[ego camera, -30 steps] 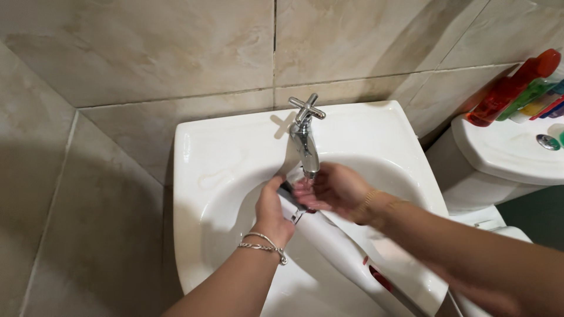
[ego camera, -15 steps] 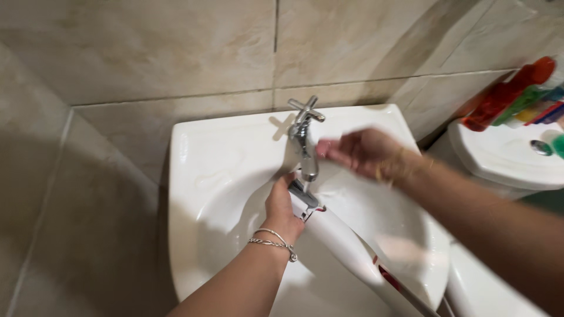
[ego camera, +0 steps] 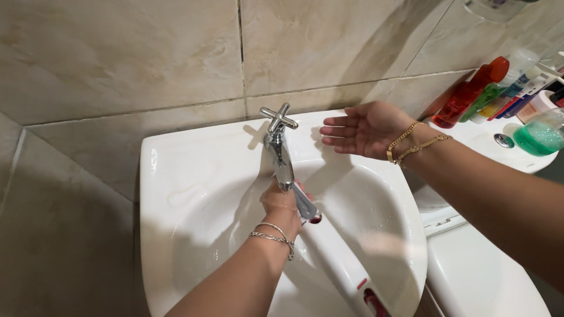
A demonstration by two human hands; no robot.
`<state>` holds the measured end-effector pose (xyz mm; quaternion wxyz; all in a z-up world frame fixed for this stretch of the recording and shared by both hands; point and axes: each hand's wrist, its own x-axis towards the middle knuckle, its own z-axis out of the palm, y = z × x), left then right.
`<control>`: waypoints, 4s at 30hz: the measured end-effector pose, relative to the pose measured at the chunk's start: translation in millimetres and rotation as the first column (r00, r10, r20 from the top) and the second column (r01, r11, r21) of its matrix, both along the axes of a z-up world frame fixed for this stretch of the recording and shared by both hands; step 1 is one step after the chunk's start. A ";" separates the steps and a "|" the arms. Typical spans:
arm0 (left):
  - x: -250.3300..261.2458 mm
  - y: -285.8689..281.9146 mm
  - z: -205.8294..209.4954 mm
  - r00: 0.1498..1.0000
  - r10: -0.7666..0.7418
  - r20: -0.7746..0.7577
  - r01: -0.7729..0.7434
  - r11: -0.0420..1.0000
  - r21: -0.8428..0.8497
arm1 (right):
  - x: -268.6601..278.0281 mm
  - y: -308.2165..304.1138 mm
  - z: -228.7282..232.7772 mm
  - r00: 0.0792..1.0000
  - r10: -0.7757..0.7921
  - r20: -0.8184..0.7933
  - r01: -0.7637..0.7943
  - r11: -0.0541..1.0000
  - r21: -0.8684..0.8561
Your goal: The person rinses the components of a handheld cleaning device under a bathroom faucet, then attaches the suction head and water reservoir to the main handle unit.
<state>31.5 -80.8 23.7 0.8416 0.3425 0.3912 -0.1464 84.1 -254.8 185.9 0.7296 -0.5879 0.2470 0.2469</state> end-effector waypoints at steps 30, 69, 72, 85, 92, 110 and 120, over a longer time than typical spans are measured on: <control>-42.8 98.1 -33.2 0.927 0.177 0.330 0.037 0.833 -0.552 | -78.1 205.5 -100.2 0.981 -0.098 -0.167 0.190 0.656 0.731; -36.1 113.8 -6.4 0.989 0.039 0.142 0.015 0.933 -0.360 | -43.3 242.6 -30.1 0.971 0.239 0.023 -0.218 0.840 0.497; -30.4 108.7 -17.0 0.988 0.153 0.006 -0.147 0.961 -0.234 | -29.3 249.6 -14.0 0.973 0.229 0.035 -0.229 0.927 0.296; -29.0 95.5 -8.4 0.965 0.262 -0.009 -0.260 0.953 -0.156 | -100.8 155.1 -90.3 0.922 -0.310 -0.232 0.387 0.760 0.522; -28.8 85.5 -6.5 0.992 0.121 0.034 -0.110 0.966 -0.235 | -85.4 119.4 -110.5 0.878 -0.414 -0.239 0.476 0.709 0.520; -12.2 46.3 10.6 0.998 0.008 0.067 0.010 0.964 -0.267 | -17.5 136.4 74.2 0.975 0.126 0.182 -0.171 0.952 0.255; -23.8 71.0 -8.9 0.994 0.107 0.016 -0.101 0.974 -0.205 | -83.8 69.5 -45.8 0.900 -0.405 -0.157 0.434 0.822 0.369</control>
